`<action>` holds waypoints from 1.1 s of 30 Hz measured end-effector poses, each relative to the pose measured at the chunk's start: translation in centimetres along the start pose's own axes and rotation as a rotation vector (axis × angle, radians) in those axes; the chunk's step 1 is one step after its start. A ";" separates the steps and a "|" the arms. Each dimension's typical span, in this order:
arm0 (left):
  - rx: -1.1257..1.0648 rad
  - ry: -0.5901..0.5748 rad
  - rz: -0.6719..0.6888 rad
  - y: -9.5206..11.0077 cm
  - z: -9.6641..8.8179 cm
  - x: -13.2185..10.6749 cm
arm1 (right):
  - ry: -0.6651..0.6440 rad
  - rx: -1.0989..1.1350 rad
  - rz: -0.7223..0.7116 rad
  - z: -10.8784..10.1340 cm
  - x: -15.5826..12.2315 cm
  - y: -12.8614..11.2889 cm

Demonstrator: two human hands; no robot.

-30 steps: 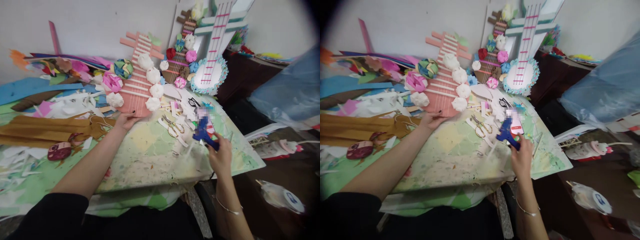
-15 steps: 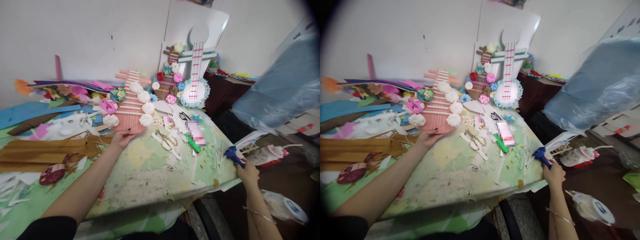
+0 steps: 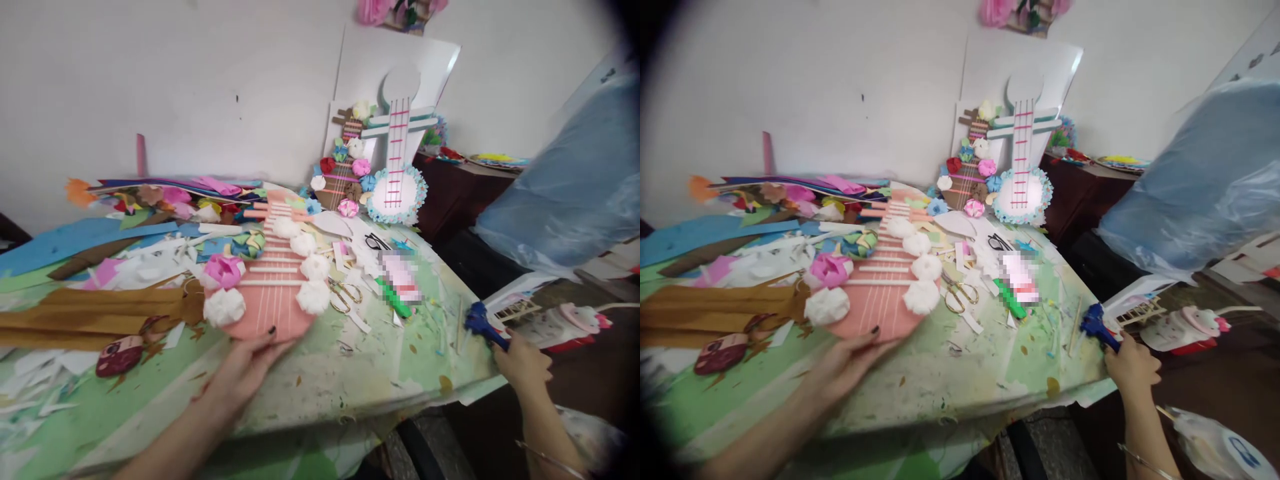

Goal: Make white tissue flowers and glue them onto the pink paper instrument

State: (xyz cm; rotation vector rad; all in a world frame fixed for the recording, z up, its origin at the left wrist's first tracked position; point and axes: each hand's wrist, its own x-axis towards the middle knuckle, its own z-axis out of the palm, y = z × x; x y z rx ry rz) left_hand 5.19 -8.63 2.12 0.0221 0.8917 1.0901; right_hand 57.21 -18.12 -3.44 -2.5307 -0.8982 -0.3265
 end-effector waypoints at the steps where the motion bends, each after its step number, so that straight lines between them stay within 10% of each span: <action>1: 0.005 0.020 0.026 -1.2 -0.3 -1.0 | 0.043 0.017 -0.022 -0.3 -0.3 -0.9; 9: -0.075 0.016 0.068 -6.4 -1.2 -3.1 | -0.080 0.364 -0.652 -1.3 -2.2 -15.4; 20: 0.365 -0.150 0.000 -4.0 -6.3 -5.6 | -0.482 0.105 -1.063 4.9 -1.9 -37.9; 26: 0.400 -0.075 0.003 -0.8 -8.2 -6.1 | -0.567 -0.087 -1.128 7.7 -2.0 -42.7; 33: 0.342 -0.114 0.047 1.8 -7.8 -5.9 | -0.542 -0.133 -1.084 8.7 -1.0 -42.8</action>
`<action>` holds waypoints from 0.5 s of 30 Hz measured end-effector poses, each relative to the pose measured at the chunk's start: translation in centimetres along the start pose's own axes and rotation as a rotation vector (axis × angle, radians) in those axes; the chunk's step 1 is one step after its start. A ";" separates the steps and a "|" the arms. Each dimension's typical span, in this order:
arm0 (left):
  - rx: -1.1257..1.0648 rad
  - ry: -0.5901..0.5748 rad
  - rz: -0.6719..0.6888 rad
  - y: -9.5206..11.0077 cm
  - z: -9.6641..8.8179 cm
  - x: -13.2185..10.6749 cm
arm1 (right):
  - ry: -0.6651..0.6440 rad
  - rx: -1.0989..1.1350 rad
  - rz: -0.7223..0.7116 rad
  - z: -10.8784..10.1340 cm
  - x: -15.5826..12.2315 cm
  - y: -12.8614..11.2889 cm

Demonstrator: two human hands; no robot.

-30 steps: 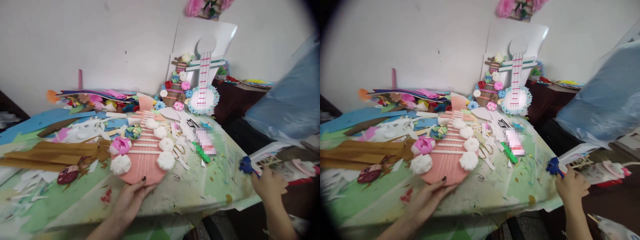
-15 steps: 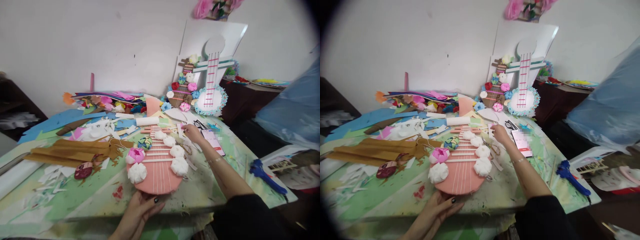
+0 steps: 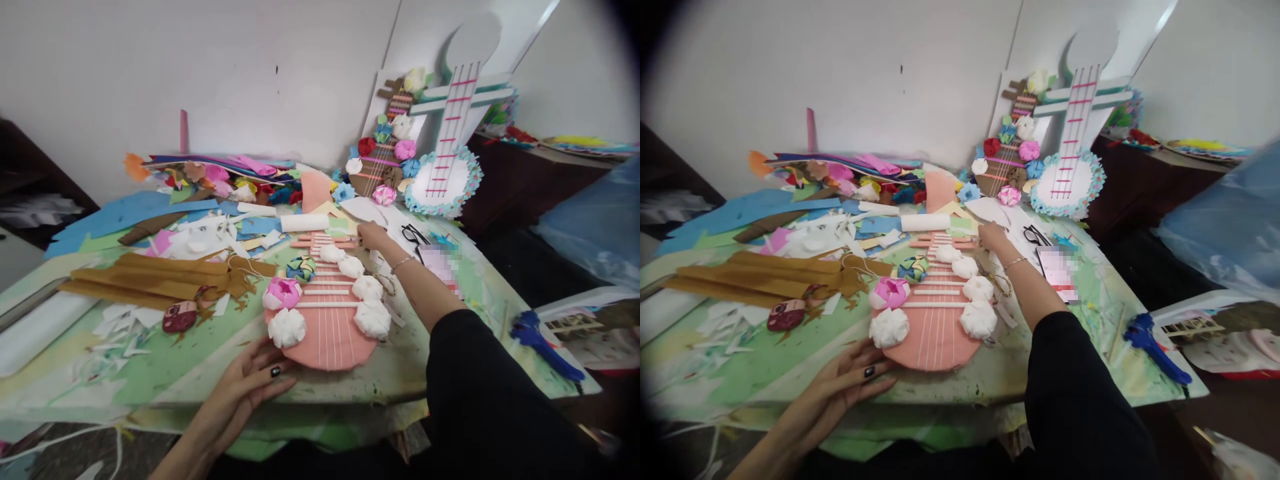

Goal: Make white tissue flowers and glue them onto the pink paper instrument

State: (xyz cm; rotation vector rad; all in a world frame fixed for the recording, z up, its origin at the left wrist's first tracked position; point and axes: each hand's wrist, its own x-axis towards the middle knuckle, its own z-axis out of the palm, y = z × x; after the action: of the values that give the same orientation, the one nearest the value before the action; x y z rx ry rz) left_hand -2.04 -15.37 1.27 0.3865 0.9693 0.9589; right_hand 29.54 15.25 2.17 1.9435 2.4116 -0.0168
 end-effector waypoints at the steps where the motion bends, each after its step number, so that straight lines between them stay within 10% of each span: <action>1: -0.004 -0.012 -0.003 0.1 0.2 0.2 | 0.021 0.007 0.013 0.0 -0.2 0.3; 15: 0.037 0.018 0.061 -0.6 2.5 3.4 | 0.654 0.623 0.024 -2.9 -2.9 1.7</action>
State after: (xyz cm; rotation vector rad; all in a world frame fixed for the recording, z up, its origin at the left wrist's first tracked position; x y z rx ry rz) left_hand 1.13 -12.55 0.45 0.4414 0.9977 1.0017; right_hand 31.78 12.85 5.19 2.5559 3.0679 -0.1791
